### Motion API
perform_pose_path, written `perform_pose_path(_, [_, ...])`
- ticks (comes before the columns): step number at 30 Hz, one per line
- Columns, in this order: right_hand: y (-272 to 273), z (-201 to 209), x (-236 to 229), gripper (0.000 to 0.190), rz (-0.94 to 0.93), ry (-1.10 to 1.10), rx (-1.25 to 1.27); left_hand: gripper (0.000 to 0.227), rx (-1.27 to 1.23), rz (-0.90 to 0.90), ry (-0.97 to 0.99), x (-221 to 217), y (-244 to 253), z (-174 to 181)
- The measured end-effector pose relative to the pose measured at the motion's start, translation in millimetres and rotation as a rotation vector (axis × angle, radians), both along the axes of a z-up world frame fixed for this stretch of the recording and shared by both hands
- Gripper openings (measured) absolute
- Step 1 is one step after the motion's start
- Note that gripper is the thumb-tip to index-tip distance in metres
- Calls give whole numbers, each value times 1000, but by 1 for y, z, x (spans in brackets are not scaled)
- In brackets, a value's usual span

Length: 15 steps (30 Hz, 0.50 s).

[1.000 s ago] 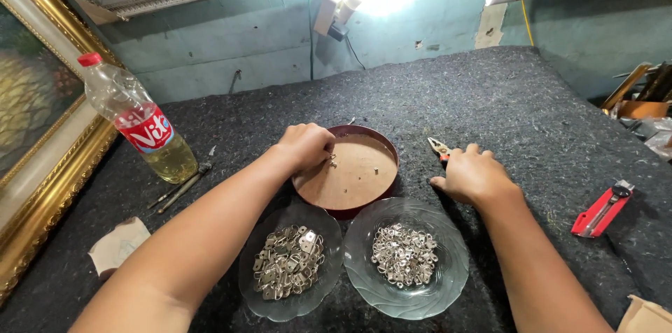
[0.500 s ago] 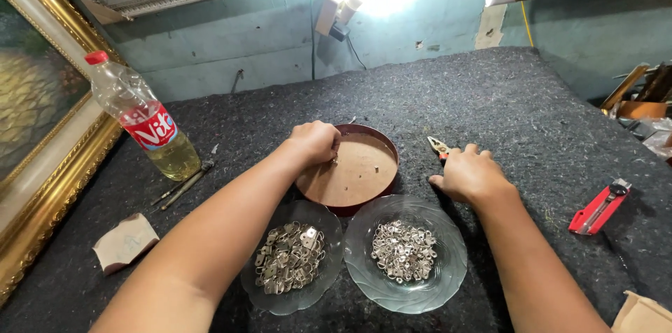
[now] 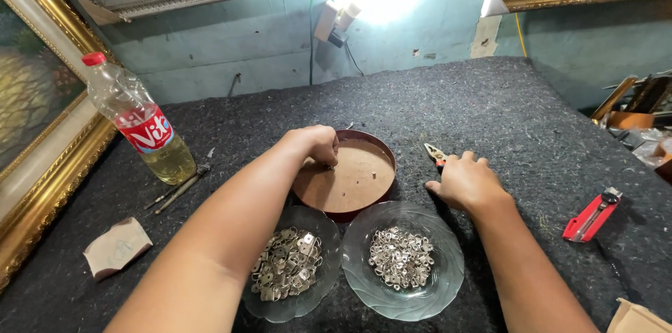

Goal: Sorting small metal picture frame hangers from plates into a central container, occasionally using pliers.

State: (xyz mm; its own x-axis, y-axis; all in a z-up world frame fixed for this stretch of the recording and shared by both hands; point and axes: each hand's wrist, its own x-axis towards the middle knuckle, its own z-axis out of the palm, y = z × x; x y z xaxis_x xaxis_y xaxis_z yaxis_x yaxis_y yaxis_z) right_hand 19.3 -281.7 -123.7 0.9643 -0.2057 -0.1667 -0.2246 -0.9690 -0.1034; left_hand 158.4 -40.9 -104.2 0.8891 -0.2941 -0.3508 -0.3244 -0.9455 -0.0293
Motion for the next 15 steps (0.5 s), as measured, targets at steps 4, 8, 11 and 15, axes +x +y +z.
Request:
perform_pose_path(4, [4,20,-11,66,-11,17,1,17,-31,47,31,-40,6,32])
perform_pose_path(8, [9,54,-24,47,-69,-87,119,13,-846,-31,173,-70,9,46])
perform_pose_path(11, [27,80,-38,34,-1,-313,292,15,-1220,28,241,-116,2,68])
perform_pose_path(15, [69,119,-67,28,69,-385,925,17,-1622,94,318,-149,-5,71])
